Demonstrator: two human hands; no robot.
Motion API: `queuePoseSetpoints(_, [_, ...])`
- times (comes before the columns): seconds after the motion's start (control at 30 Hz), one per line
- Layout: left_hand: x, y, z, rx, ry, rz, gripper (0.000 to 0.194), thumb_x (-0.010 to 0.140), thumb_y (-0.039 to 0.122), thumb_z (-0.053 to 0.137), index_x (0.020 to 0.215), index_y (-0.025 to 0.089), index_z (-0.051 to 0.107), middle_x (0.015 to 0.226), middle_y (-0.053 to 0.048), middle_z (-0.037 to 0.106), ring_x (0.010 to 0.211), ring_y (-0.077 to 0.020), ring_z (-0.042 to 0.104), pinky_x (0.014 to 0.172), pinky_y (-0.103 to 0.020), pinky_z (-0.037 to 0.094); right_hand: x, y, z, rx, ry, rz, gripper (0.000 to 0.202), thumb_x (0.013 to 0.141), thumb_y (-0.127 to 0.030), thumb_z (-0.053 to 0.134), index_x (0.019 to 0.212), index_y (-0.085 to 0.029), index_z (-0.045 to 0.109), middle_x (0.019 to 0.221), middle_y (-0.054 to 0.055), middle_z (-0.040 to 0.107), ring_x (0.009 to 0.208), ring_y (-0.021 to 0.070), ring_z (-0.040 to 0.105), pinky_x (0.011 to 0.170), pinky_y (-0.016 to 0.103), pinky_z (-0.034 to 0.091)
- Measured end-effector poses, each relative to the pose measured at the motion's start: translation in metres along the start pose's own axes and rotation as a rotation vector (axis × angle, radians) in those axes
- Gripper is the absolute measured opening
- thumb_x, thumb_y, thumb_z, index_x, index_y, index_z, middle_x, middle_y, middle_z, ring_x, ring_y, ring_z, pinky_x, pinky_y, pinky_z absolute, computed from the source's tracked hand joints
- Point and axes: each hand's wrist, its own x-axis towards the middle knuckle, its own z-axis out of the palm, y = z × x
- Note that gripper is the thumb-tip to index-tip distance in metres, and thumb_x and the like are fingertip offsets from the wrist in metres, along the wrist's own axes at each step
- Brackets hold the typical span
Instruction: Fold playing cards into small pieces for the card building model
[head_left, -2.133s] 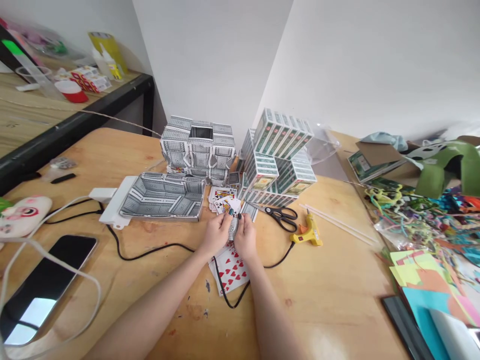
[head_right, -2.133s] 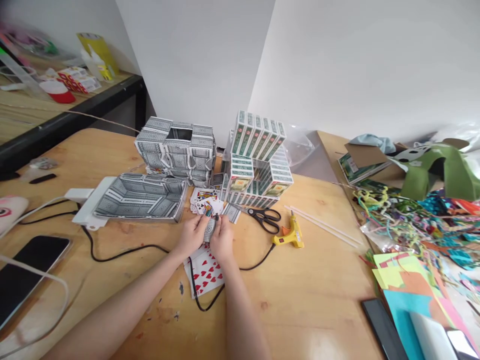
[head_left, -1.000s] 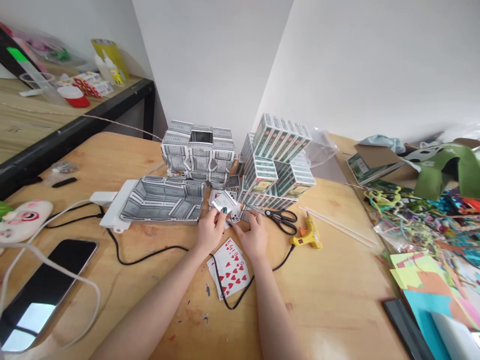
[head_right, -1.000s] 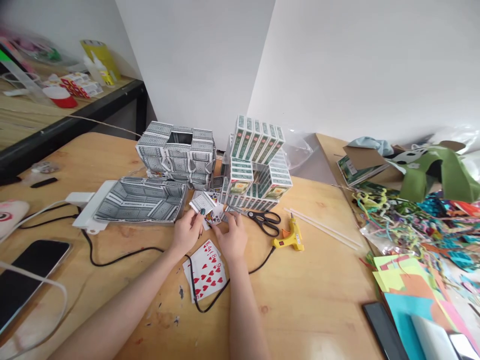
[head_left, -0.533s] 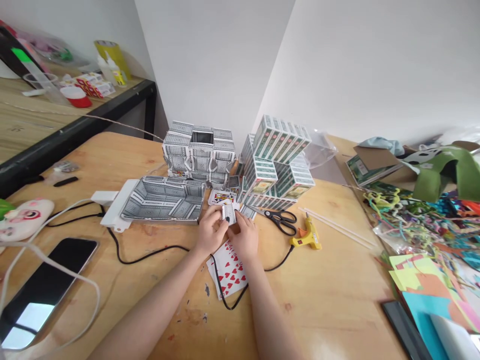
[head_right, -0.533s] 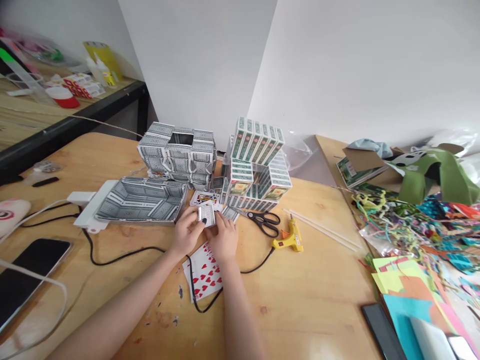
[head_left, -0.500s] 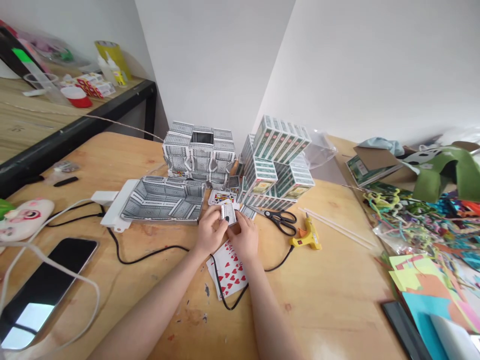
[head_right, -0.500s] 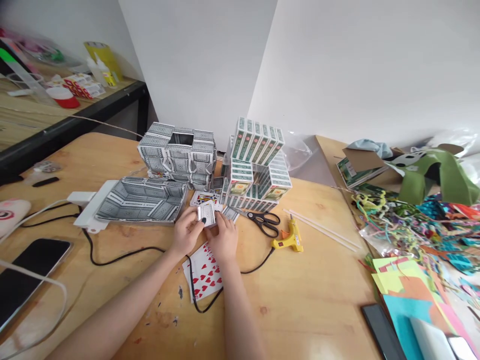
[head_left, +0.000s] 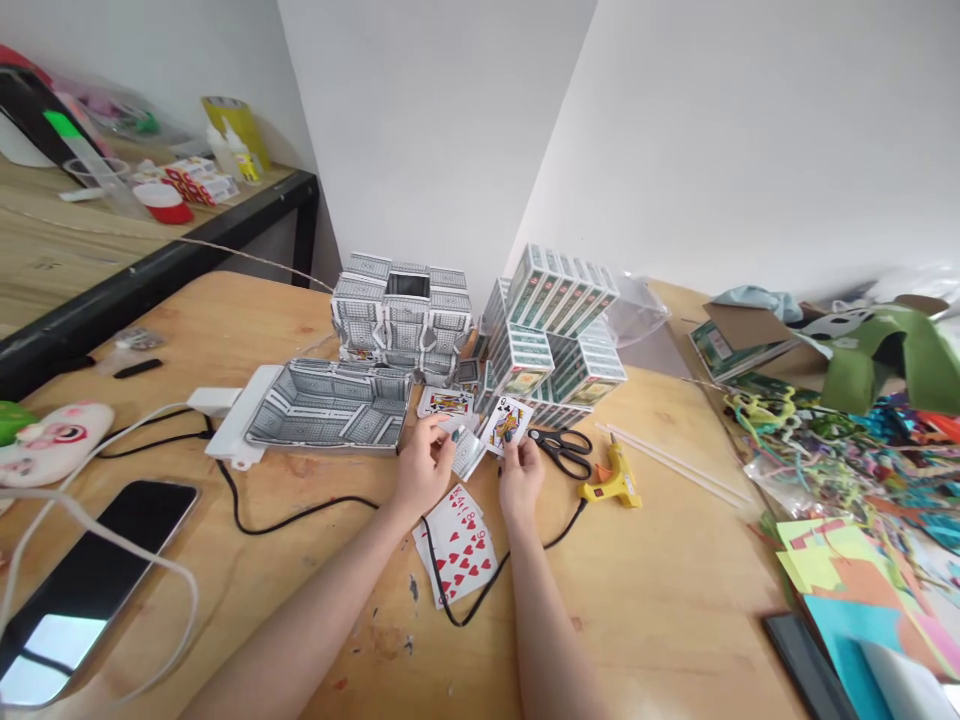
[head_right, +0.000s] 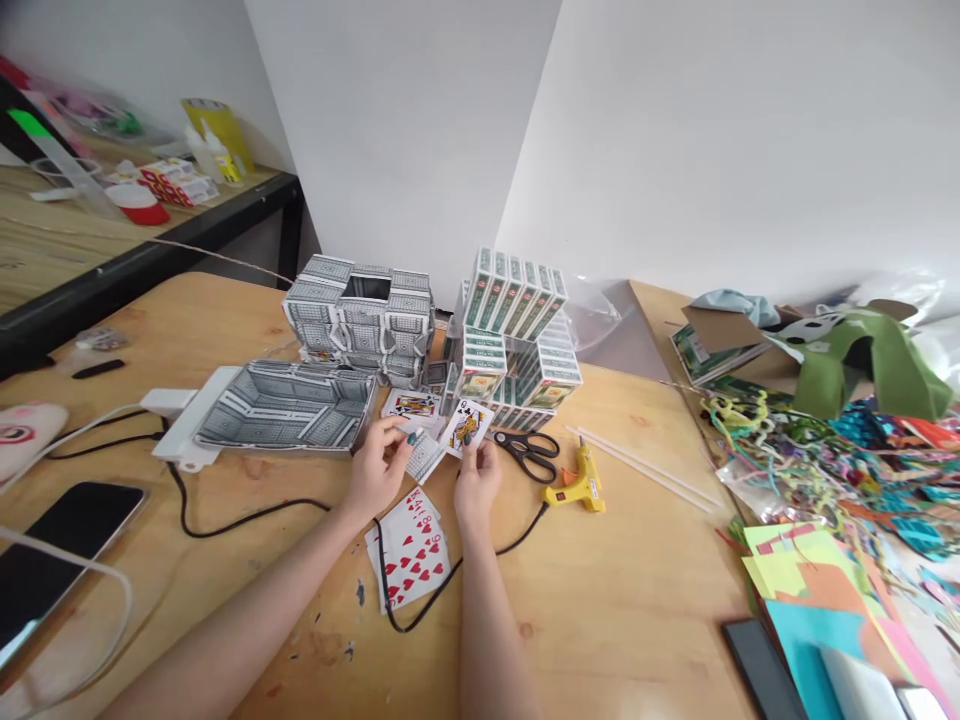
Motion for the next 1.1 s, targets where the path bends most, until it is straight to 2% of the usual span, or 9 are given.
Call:
queuePoseSetpoints(0.07, [0.001,0.002,0.0,0.109,-0.032,0.079,0.023,0.083,0.021,0.047,0.106,0.02,0.047,0.086,-0.004,0.061,0.085,-0.0178,0.057,0.076,-0.032,0.047,-0.001,0.0,-0.001,-0.023,0.067,-0.013,0.032,0.082,-0.044,0.041,0.066,-0.017,0.049,0.056,-0.002,0.047,0.053,0.0115,0.04,0.051,0.023,0.033])
queuePoseSetpoints(0.2, [0.006,0.006,0.0,0.298,0.011,0.175,0.023,0.079,0.015,0.05,0.101,0.019,0.051,0.101,-0.009,0.059,0.101,-0.0232,0.051,0.087,-0.039,0.043,-0.001,-0.001,-0.004,-0.056,0.186,-0.021,0.034,0.083,-0.044,0.04,0.061,-0.019,0.043,0.056,-0.004,0.043,0.053,0.0103,0.036,0.05,0.022,0.032])
queuePoseSetpoints(0.27, [0.008,0.007,0.0,0.315,0.014,0.187,0.022,0.078,0.015,0.051,0.1,0.019,0.051,0.1,-0.008,0.058,0.101,-0.0228,0.051,0.089,-0.04,0.043,-0.001,-0.001,-0.005,-0.048,0.198,-0.008,0.034,0.083,-0.044,0.041,0.06,-0.019,0.041,0.055,-0.004,0.041,0.052,0.0099,0.035,0.05,0.022,0.032])
queuePoseSetpoints(0.43, [0.01,0.006,-0.002,0.348,-0.059,0.262,0.004,0.08,0.02,0.05,0.08,0.021,0.054,0.083,-0.004,0.059,0.096,-0.0216,0.053,0.095,-0.043,0.039,0.0,0.0,-0.005,0.001,0.176,0.021,0.033,0.081,-0.043,0.044,0.06,-0.018,0.042,0.055,-0.004,0.041,0.053,0.0102,0.035,0.05,0.022,0.032])
queuePoseSetpoints(0.57, [0.013,-0.001,0.001,0.36,-0.048,0.255,0.019,0.08,0.016,0.047,0.098,0.019,0.054,0.104,-0.009,0.057,0.108,-0.0236,0.05,0.093,-0.042,0.042,-0.001,-0.003,-0.005,0.022,0.166,0.015,0.033,0.08,-0.043,0.046,0.059,-0.018,0.043,0.055,-0.004,0.042,0.052,0.0099,0.035,0.051,0.022,0.032])
queuePoseSetpoints(0.7, [0.014,-0.009,0.006,0.424,-0.085,0.223,0.045,0.081,0.014,0.045,0.126,0.014,0.038,0.131,-0.013,0.045,0.128,-0.0269,0.033,0.1,-0.046,0.037,-0.005,-0.005,-0.003,0.035,0.137,-0.029,0.031,0.08,-0.044,0.046,0.064,-0.017,0.047,0.058,-0.003,0.047,0.053,0.0104,0.039,0.051,0.022,0.035])
queuePoseSetpoints(0.83, [0.013,-0.011,0.007,0.478,-0.129,0.207,0.043,0.083,0.014,0.043,0.126,0.017,0.041,0.127,-0.011,0.049,0.121,-0.0262,0.04,0.101,-0.045,0.035,-0.009,0.0,0.001,-0.011,0.078,-0.047,0.031,0.082,-0.045,0.043,0.077,-0.016,0.054,0.056,-0.002,0.051,0.049,0.0113,0.043,0.049,0.023,0.035])
queuePoseSetpoints(1.0, [0.012,-0.009,0.004,0.475,-0.125,0.203,0.035,0.084,0.014,0.042,0.117,0.021,0.05,0.106,-0.008,0.056,0.106,-0.0246,0.049,0.09,-0.041,0.044,-0.007,0.005,0.002,-0.101,0.035,-0.057,0.032,0.081,-0.042,0.046,0.087,-0.014,0.06,0.063,0.002,0.06,0.053,0.014,0.05,0.052,0.025,0.038])
queuePoseSetpoints(1.1, [0.012,-0.013,0.006,0.471,-0.101,0.205,0.035,0.084,0.017,0.043,0.119,0.019,0.049,0.117,-0.01,0.052,0.115,-0.0257,0.045,0.096,-0.043,0.04,-0.006,0.004,0.002,-0.133,-0.013,-0.05,0.032,0.081,-0.04,0.046,0.092,-0.014,0.061,0.072,0.005,0.065,0.059,0.0161,0.056,0.055,0.026,0.041])
